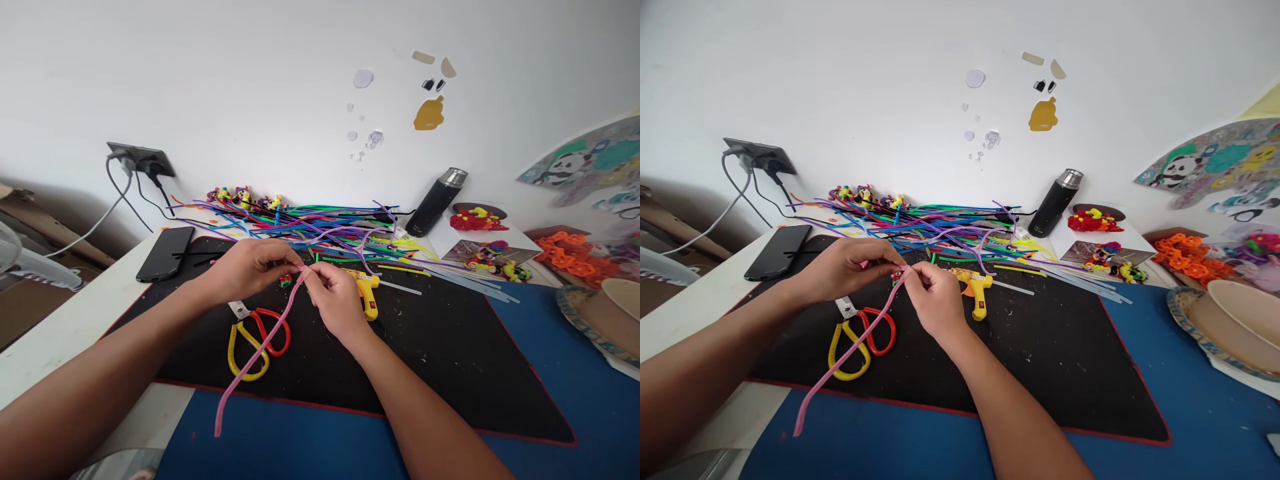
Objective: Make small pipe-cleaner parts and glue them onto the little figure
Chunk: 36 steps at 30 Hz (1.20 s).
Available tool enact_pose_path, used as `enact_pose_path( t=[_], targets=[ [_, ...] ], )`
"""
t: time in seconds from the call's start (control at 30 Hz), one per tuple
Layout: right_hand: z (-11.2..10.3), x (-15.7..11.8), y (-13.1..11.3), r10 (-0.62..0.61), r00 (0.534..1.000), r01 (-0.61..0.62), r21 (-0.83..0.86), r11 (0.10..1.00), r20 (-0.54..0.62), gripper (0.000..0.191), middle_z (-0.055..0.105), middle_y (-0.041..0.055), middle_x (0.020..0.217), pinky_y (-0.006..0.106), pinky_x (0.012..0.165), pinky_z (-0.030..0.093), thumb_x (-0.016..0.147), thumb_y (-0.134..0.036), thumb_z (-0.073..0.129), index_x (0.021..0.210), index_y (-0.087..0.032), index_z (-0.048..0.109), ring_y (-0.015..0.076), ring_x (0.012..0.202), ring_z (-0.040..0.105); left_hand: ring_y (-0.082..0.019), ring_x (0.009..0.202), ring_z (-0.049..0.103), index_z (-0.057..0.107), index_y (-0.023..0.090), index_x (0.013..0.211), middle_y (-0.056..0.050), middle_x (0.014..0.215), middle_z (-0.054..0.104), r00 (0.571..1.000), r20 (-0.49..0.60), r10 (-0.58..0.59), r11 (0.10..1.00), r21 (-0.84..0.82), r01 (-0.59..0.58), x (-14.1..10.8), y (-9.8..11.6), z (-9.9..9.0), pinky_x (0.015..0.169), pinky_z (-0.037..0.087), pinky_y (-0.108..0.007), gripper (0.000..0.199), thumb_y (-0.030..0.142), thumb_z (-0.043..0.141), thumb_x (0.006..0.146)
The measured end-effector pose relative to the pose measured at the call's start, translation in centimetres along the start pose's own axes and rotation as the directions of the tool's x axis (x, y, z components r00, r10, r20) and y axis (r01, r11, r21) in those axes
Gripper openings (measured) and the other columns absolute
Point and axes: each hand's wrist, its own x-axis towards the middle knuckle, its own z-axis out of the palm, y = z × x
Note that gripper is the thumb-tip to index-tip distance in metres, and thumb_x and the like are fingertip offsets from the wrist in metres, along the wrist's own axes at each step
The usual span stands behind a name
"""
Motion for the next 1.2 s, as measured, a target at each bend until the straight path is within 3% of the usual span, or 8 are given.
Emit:
enact_pose_path(
  t=[0.17, 0.4, 1.2],
  targets=[
    [0.0, 0.0, 0.0, 0.000, 1.000, 0.000, 0.007, 1.000, -0.005, 0.033, 0.047, -0.0043, 0.055, 0.028, 0.051, 0.031, 0.097, -0.046, 0.059, 0.074, -0.022, 0.063, 0.0135, 0.051, 0.041, -0.016, 0.074, 0.072, 0.079, 0.022, 0.097, -0.004, 0.088, 0.082, 0.998, -0.036, -0.048, 0.999, 0.023, 0.049, -0.1, 0.2, 0.2, 0.067, 0.049, -0.023, 0.024, 0.038, 0.061, 0.100],
    [0.0, 0.1, 0.0, 0.005, 1.000, -0.005, 0.021, 1.000, -0.011, 0.034, 0.047, -0.0045, 0.055, 0.029, 0.051, 0.032, 0.097, -0.046, 0.059, 0.073, -0.023, 0.063, 0.0135, 0.050, 0.042, -0.014, 0.067, 0.069, 0.080, 0.021, 0.095, -0.003, 0.082, 0.082, 0.995, -0.091, -0.039, 0.998, 0.039, 0.043, -0.3, 0.1, 0.8, 0.061, 0.046, -0.022, 0.022, 0.035, 0.063, 0.098],
    [0.1, 0.2, 0.4, 0.001, 0.999, 0.001, 0.060, 0.998, -0.032, 0.031, 0.048, -0.0046, 0.056, 0.028, 0.054, 0.034, 0.097, -0.044, 0.059, 0.075, -0.023, 0.063, 0.0142, 0.054, 0.044, -0.013, 0.061, 0.065, 0.082, 0.021, 0.095, -0.002, 0.079, 0.081, 0.974, -0.212, -0.086, 0.989, 0.099, 0.109, -0.4, 0.3, 2.3, 0.060, 0.046, -0.022, 0.022, 0.036, 0.066, 0.095]
  ],
)
